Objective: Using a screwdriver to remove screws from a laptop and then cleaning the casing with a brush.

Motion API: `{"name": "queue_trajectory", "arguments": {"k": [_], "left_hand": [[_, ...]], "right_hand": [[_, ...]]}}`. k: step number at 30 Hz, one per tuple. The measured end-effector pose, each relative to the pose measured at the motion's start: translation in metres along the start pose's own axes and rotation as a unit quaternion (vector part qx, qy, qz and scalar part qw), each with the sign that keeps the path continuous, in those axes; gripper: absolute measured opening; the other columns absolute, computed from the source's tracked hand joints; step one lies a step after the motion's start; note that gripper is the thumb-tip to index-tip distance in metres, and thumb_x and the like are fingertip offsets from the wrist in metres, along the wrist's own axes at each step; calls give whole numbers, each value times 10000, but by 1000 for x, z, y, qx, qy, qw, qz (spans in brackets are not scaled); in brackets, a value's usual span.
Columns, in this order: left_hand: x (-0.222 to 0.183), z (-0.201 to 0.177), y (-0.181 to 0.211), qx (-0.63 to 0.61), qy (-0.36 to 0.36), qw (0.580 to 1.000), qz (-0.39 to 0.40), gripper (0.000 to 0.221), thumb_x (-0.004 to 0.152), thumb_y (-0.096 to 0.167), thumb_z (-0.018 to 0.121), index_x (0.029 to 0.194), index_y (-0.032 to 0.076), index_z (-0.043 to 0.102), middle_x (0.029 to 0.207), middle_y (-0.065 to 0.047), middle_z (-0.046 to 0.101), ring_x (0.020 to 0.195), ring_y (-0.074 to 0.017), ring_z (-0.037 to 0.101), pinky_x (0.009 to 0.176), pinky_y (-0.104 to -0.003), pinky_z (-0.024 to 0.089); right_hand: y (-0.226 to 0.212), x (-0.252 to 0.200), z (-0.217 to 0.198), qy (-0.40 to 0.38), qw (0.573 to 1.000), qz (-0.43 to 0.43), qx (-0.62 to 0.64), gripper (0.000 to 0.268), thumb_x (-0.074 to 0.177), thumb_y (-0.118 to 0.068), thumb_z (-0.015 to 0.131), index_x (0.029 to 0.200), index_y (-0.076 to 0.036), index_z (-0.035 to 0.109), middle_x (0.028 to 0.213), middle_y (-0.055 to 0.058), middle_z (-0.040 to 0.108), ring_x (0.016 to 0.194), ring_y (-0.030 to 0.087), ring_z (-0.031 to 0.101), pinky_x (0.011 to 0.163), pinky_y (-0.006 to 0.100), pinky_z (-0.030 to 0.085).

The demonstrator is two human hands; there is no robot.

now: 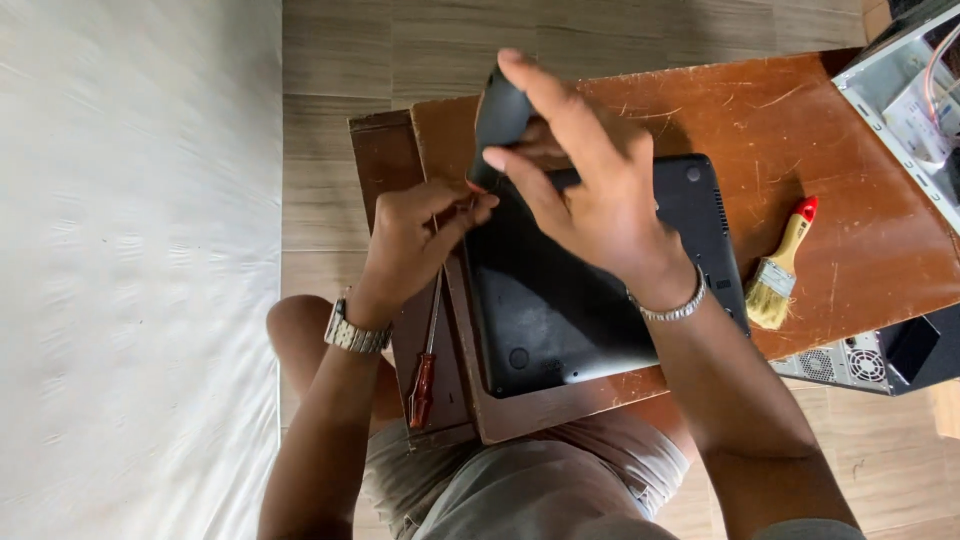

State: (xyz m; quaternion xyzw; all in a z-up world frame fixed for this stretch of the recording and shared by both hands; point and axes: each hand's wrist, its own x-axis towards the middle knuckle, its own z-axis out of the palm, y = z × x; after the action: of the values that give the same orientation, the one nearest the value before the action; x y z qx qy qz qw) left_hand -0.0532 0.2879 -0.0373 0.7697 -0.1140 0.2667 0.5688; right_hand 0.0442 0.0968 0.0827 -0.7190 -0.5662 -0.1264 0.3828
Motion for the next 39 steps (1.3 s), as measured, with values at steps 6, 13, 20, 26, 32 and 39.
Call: {"name": "queue_trajectory", "arguments": {"k": [6, 13, 20, 26, 32, 39], "left_hand": [[20, -1, -31, 12, 29, 999, -20, 135, 1108, 76, 784, 1152, -33, 849, 1002, -123, 874, 934, -147, 833, 797, -239, 641], [18, 3, -33, 4, 20, 1000, 3, 191, 1134, 31, 720, 1285, -49, 806, 1199, -155, 864, 976, -208, 869, 917, -280, 706], [28, 5, -4, 16, 62, 998, 9, 391, 1001, 184, 936, 1274, 15, 714, 1248, -112, 763, 1151, -229, 755, 981, -336, 612], [31, 1, -8, 43, 126, 991, -3, 224, 1040, 82, 866, 1237, 57, 760, 988, -18, 722, 837, -123, 620, 744, -277, 513], [34, 0, 9, -99, 80, 992, 0, 332, 1118, 1, 776, 1413, 16, 624, 1287, -106, 727, 1200, -204, 731, 1043, -330, 663], [36, -8, 9, -85, 53, 995, -6, 140, 1175, 149, 695, 1263, 41, 687, 1102, -23, 700, 998, -124, 669, 891, -276, 621]], "right_hand": [[27, 16, 13, 18, 1000, -16, 0, 542, 1278, -31, 831, 1683, 28, 476, 1708, 208, 615, 1334, 361, 837, 1115, 382, 814], [28, 15, 9, 20, 998, -23, -52, 600, 1290, -111, 878, 1715, 4, 471, 1740, 187, 608, 1194, 309, 878, 1068, 348, 818], [24, 31, 5, 45, 997, -58, -4, 516, 1121, -191, 916, 1400, 111, 606, 1326, 257, 724, 1127, 355, 780, 982, 420, 712], [19, 38, 5, 24, 996, -87, -3, 416, 1184, -168, 831, 1390, 117, 608, 1341, 274, 743, 1236, 411, 778, 1077, 475, 667], [19, 31, 8, -28, 997, -74, 26, 455, 1336, -183, 693, 1726, -75, 486, 1582, 191, 725, 1175, 225, 762, 1111, 357, 696], [13, 37, 11, -20, 991, -76, 108, 409, 1306, -77, 674, 1681, -34, 515, 1565, 242, 753, 1459, 378, 783, 1320, 450, 638]]}}
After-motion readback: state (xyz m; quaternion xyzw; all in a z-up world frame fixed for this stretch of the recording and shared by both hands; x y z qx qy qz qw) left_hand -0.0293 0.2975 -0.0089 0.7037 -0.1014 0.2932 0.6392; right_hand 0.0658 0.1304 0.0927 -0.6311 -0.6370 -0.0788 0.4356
